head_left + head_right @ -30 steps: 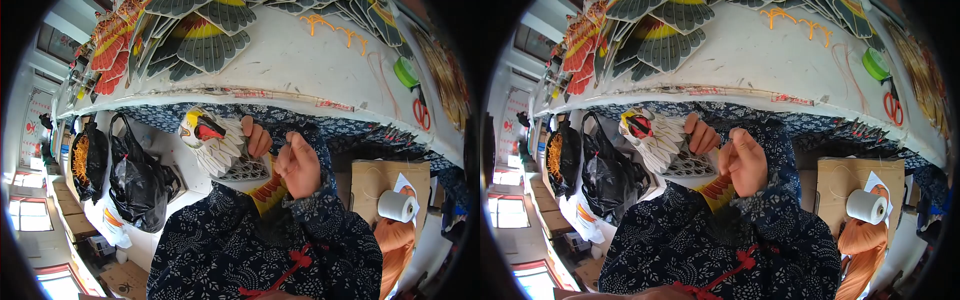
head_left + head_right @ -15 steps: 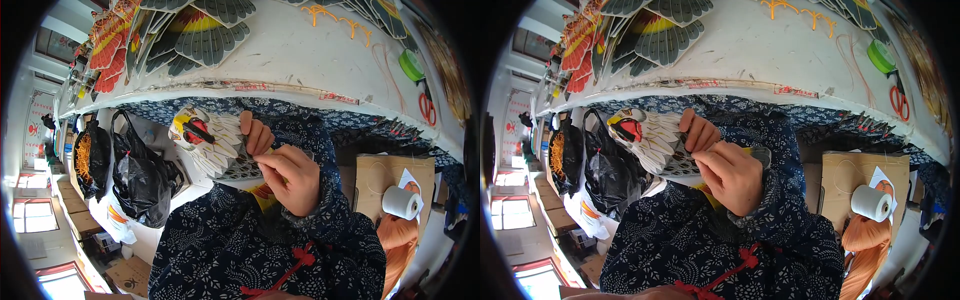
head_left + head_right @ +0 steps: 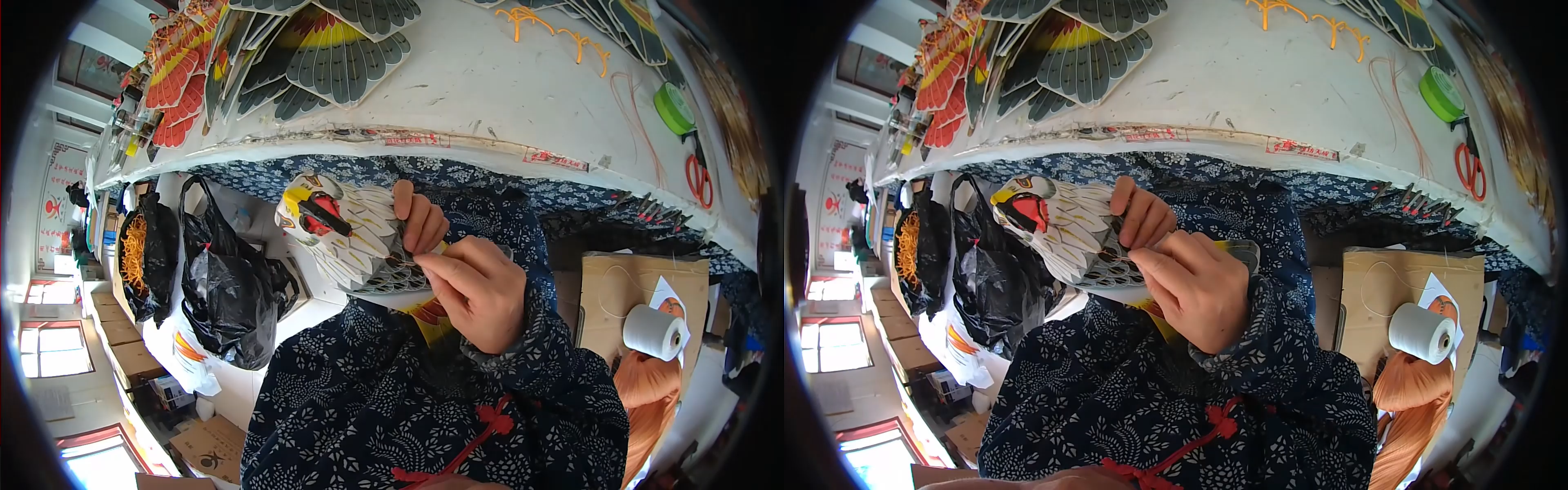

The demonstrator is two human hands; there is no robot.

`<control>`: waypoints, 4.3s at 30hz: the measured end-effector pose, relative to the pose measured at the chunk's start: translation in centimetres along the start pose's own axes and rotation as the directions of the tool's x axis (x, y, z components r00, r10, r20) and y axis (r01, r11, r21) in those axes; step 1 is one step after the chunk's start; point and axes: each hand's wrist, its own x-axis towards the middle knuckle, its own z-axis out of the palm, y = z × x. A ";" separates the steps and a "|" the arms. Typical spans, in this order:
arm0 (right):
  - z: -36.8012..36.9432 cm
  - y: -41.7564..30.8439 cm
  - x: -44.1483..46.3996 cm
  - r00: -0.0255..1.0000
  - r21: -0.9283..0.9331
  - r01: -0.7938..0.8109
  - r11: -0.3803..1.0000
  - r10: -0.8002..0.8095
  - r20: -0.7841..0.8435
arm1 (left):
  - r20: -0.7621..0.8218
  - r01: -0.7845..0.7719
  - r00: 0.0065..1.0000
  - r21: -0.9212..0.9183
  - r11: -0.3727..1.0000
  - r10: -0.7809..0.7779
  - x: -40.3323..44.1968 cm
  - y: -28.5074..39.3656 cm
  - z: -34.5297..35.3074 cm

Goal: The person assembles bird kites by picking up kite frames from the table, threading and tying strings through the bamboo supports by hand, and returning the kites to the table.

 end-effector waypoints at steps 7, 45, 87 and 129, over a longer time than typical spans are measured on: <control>-1.7 -1.2 1.6 0.967 -0.332 0.234 0.914 -0.182 0.179 | -0.168 -0.036 0.985 0.054 0.998 0.045 -0.5 -1.3 1.4; -1.1 15.2 0.0 0.725 0.836 -0.396 -0.380 0.430 0.539 | 0.041 0.099 0.987 0.603 -0.792 0.154 5.9 -3.2 7.5; -1.2 6.8 2.0 0.991 -0.667 -0.014 0.745 -0.078 -0.107 | -0.171 0.250 0.966 0.455 -0.854 0.192 6.4 -1.1 4.7; -6.4 13.9 9.5 0.904 -0.449 -0.322 0.833 0.130 -0.408 | -0.260 0.410 0.911 0.670 -0.619 0.322 4.6 -2.7 4.7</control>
